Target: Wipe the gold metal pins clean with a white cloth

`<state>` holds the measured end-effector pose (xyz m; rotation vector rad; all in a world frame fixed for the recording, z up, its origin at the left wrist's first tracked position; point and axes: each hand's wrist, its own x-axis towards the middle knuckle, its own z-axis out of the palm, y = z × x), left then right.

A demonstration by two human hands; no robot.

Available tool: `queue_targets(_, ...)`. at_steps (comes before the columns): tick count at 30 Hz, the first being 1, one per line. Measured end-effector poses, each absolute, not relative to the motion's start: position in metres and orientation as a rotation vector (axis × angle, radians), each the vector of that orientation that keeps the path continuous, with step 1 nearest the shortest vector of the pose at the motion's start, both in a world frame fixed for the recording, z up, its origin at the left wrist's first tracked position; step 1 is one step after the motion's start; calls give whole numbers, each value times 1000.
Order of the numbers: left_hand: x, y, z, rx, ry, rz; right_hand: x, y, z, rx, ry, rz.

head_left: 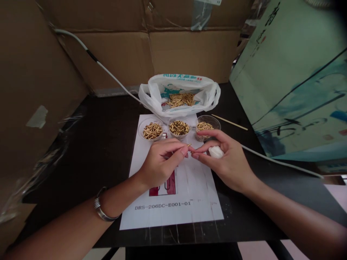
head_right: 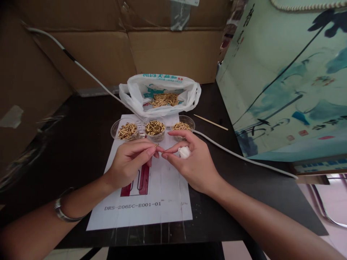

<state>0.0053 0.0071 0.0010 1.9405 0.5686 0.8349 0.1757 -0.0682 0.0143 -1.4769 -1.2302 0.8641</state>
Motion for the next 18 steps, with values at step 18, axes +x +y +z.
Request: queue_targets(18,1,9,1,1932,554,713,176,-74,17,-1416,-1146,865)
